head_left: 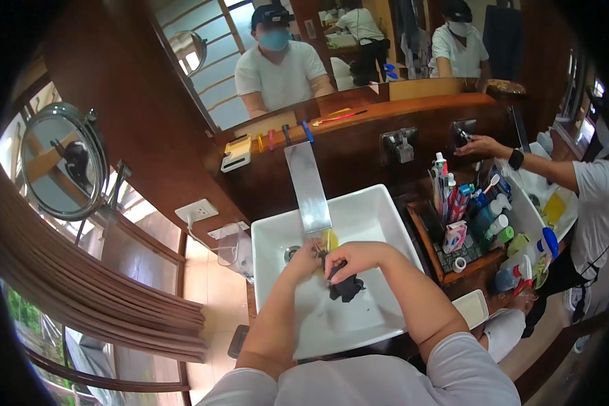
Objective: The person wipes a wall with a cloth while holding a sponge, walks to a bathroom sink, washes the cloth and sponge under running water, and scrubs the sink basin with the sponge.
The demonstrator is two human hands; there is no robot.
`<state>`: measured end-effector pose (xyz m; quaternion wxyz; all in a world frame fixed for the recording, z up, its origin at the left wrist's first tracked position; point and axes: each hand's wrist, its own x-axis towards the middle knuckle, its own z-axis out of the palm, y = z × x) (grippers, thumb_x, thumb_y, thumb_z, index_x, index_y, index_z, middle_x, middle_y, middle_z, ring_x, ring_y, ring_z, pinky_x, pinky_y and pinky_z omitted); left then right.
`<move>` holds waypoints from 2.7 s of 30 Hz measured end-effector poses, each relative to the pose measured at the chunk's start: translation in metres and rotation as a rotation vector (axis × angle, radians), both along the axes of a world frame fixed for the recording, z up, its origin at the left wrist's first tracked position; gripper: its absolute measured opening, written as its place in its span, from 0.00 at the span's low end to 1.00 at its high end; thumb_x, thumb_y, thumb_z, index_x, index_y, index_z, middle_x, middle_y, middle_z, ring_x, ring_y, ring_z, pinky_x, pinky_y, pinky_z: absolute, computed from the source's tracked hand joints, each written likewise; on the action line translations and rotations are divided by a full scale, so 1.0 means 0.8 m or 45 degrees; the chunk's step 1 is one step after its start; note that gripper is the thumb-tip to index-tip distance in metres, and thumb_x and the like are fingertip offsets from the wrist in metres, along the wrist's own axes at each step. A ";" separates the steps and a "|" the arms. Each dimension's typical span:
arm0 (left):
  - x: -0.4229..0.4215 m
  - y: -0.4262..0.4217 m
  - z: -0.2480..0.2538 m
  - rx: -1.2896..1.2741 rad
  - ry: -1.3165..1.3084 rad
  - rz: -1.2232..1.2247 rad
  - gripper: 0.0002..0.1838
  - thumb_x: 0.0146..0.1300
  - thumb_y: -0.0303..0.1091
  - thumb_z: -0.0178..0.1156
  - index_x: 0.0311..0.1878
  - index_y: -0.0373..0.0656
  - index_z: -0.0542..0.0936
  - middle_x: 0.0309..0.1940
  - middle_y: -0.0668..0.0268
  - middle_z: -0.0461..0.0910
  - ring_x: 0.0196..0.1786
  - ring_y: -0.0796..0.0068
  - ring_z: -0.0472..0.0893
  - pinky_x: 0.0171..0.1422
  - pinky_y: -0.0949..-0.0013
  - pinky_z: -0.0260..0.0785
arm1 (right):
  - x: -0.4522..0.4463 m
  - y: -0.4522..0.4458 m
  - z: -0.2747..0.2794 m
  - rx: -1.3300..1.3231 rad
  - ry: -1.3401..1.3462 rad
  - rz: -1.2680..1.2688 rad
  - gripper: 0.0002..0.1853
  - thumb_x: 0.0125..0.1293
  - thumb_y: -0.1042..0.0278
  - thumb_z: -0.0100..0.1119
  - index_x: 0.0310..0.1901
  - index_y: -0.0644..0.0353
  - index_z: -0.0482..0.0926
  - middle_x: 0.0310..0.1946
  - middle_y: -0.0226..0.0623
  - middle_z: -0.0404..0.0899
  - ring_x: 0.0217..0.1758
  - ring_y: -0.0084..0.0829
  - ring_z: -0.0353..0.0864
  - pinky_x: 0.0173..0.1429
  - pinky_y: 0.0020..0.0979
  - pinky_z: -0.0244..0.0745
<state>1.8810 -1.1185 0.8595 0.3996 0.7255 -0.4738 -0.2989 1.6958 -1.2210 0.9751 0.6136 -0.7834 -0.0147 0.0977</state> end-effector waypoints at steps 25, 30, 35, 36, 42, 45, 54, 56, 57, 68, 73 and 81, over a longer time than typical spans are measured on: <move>-0.076 -0.011 0.042 -0.113 1.510 0.568 0.18 0.65 0.46 0.43 0.46 0.41 0.71 0.42 0.61 0.75 0.47 0.65 0.75 0.51 0.57 0.68 | 0.066 0.067 -0.104 -0.354 -0.400 -0.840 0.10 0.57 0.65 0.48 0.39 0.57 0.72 0.39 0.45 0.76 0.43 0.43 0.75 0.46 0.38 0.67; -0.075 -0.013 0.056 -0.063 1.309 0.327 0.18 0.63 0.42 0.51 0.49 0.37 0.70 0.41 0.64 0.76 0.41 0.71 0.78 0.46 0.69 0.71 | 0.033 -0.008 -0.106 -0.495 -0.035 -1.180 0.13 0.62 0.56 0.47 0.40 0.56 0.72 0.39 0.40 0.77 0.42 0.39 0.76 0.45 0.35 0.68; -0.060 -0.010 0.066 -0.099 0.932 0.191 0.20 0.58 0.37 0.59 0.51 0.38 0.70 0.38 0.65 0.76 0.38 0.73 0.78 0.42 0.72 0.71 | 0.039 -0.007 -0.095 0.034 -0.316 -1.158 0.18 0.58 0.54 0.55 0.43 0.59 0.71 0.36 0.39 0.77 0.37 0.31 0.75 0.41 0.33 0.70; -0.058 -0.007 0.072 -0.224 0.933 0.204 0.20 0.58 0.37 0.59 0.51 0.39 0.70 0.37 0.65 0.76 0.37 0.73 0.78 0.40 0.72 0.71 | 0.033 -0.008 -0.086 0.142 -0.159 -1.091 0.20 0.57 0.54 0.56 0.44 0.60 0.70 0.36 0.39 0.77 0.36 0.30 0.75 0.40 0.33 0.70; -0.052 -0.004 0.027 -0.414 1.436 0.497 0.17 0.61 0.43 0.52 0.46 0.42 0.70 0.40 0.62 0.75 0.36 0.67 0.78 0.39 0.67 0.73 | 0.059 0.033 -0.097 -0.271 -0.362 -1.091 0.17 0.59 0.57 0.51 0.45 0.61 0.69 0.38 0.51 0.75 0.42 0.46 0.76 0.45 0.39 0.69; -0.037 0.002 -0.054 -0.582 1.702 0.242 0.20 0.62 0.49 0.49 0.46 0.42 0.70 0.44 0.62 0.74 0.41 0.67 0.77 0.45 0.62 0.72 | 0.046 0.077 -0.051 -0.508 -0.284 -0.728 0.17 0.59 0.54 0.49 0.41 0.59 0.71 0.39 0.46 0.76 0.43 0.47 0.75 0.45 0.44 0.69; -0.060 0.000 0.059 0.145 1.041 0.076 0.20 0.59 0.39 0.56 0.52 0.40 0.68 0.43 0.64 0.75 0.44 0.72 0.76 0.46 0.68 0.71 | 0.058 -0.010 -0.118 0.010 -0.363 -1.287 0.25 0.55 0.46 0.58 0.43 0.58 0.68 0.40 0.43 0.75 0.42 0.36 0.75 0.40 0.35 0.70; -0.055 0.000 0.060 0.058 0.982 -0.027 0.22 0.60 0.39 0.56 0.54 0.40 0.67 0.43 0.64 0.74 0.45 0.73 0.75 0.47 0.68 0.71 | 0.052 -0.005 -0.116 0.353 -0.265 -1.218 0.29 0.54 0.46 0.61 0.49 0.55 0.62 0.45 0.37 0.70 0.45 0.29 0.70 0.40 0.31 0.70; -0.050 0.000 0.058 -0.018 1.055 -0.060 0.22 0.60 0.39 0.56 0.54 0.41 0.66 0.44 0.64 0.74 0.45 0.72 0.75 0.48 0.68 0.70 | 0.047 -0.008 -0.114 0.461 -0.192 -1.210 0.31 0.53 0.47 0.62 0.50 0.57 0.62 0.45 0.40 0.69 0.45 0.30 0.71 0.43 0.31 0.71; -0.030 -0.001 -0.025 -0.134 1.570 0.617 0.12 0.64 0.37 0.47 0.43 0.40 0.72 0.39 0.60 0.76 0.39 0.64 0.77 0.45 0.61 0.72 | 0.059 0.050 -0.084 -0.516 -0.082 -0.922 0.25 0.61 0.48 0.48 0.49 0.63 0.66 0.39 0.49 0.76 0.43 0.45 0.76 0.49 0.39 0.69; -0.066 -0.012 0.021 -0.249 1.649 0.633 0.11 0.61 0.34 0.49 0.44 0.40 0.71 0.38 0.62 0.75 0.41 0.67 0.76 0.47 0.58 0.71 | 0.065 0.023 -0.136 -1.118 -0.603 -0.880 0.20 0.63 0.50 0.42 0.39 0.62 0.71 0.37 0.50 0.74 0.45 0.47 0.73 0.46 0.44 0.66; -0.049 0.014 -0.026 -0.470 1.926 0.459 0.11 0.63 0.37 0.45 0.45 0.45 0.72 0.37 0.62 0.75 0.38 0.65 0.77 0.42 0.62 0.72 | 0.073 0.060 -0.095 -0.647 -0.127 -0.946 0.23 0.65 0.48 0.37 0.34 0.61 0.72 0.38 0.51 0.75 0.45 0.50 0.71 0.48 0.44 0.64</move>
